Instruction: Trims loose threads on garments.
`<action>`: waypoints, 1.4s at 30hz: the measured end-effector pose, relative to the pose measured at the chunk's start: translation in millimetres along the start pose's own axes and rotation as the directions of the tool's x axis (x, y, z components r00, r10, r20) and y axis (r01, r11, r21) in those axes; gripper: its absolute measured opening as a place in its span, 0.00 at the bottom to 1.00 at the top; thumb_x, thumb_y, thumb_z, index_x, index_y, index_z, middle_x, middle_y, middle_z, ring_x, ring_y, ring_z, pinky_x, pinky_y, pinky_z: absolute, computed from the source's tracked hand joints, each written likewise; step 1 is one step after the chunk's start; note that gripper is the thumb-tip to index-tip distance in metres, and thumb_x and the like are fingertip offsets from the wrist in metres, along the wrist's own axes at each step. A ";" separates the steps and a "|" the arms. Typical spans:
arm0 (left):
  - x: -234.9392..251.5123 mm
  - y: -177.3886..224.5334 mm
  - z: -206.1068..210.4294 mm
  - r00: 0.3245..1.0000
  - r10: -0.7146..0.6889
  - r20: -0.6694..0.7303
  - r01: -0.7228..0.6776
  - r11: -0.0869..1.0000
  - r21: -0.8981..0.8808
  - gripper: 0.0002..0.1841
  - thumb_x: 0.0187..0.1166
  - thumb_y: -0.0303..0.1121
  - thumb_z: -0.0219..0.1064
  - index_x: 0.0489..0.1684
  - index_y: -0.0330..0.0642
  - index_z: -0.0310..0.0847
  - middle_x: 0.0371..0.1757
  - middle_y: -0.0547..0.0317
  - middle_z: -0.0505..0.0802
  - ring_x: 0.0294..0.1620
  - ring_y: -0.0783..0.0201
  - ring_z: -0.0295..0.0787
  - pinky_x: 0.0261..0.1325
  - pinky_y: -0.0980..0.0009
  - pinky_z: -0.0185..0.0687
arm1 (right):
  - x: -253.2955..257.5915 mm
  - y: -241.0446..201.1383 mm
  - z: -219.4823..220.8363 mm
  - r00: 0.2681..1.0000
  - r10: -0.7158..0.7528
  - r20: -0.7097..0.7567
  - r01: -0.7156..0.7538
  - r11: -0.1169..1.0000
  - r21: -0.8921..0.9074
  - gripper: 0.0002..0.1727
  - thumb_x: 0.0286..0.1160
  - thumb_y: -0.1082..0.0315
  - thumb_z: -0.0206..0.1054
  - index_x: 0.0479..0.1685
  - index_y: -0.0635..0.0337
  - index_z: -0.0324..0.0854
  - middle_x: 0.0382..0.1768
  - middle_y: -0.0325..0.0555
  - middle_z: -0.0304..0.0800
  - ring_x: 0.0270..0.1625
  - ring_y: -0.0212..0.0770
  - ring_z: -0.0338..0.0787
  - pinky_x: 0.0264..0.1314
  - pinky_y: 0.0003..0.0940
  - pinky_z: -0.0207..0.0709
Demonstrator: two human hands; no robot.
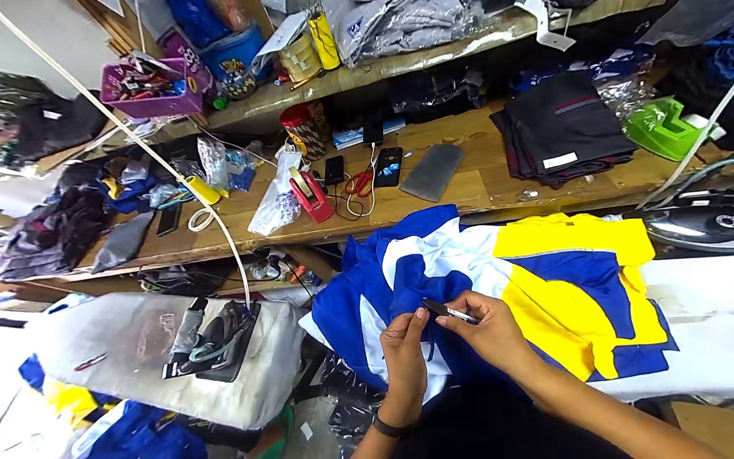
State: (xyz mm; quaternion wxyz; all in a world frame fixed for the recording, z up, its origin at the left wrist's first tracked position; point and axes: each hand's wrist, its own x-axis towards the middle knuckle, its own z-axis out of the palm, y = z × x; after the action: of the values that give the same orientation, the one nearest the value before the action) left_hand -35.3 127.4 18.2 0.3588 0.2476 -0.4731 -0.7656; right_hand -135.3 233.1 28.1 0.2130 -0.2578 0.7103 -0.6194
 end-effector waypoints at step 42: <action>5.9 20.3 -5.5 0.987 -0.145 0.076 0.136 0.984 0.111 0.07 0.81 0.21 0.62 0.33 0.31 0.83 0.31 0.65 0.90 0.36 0.77 0.88 0.50 0.75 0.85 | 30.9 -8.4 4.0 0.804 -0.530 0.268 0.591 0.758 -0.276 0.09 0.69 0.74 0.67 0.37 0.74 0.88 0.33 0.56 0.88 0.39 0.35 0.85 0.45 0.21 0.77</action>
State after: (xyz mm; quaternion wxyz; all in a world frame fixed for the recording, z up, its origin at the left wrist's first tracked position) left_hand -28.6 113.8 34.0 0.2703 0.2668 -0.5089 -0.7725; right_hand -155.9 209.8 36.4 0.0292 -0.5453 0.6758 -0.4950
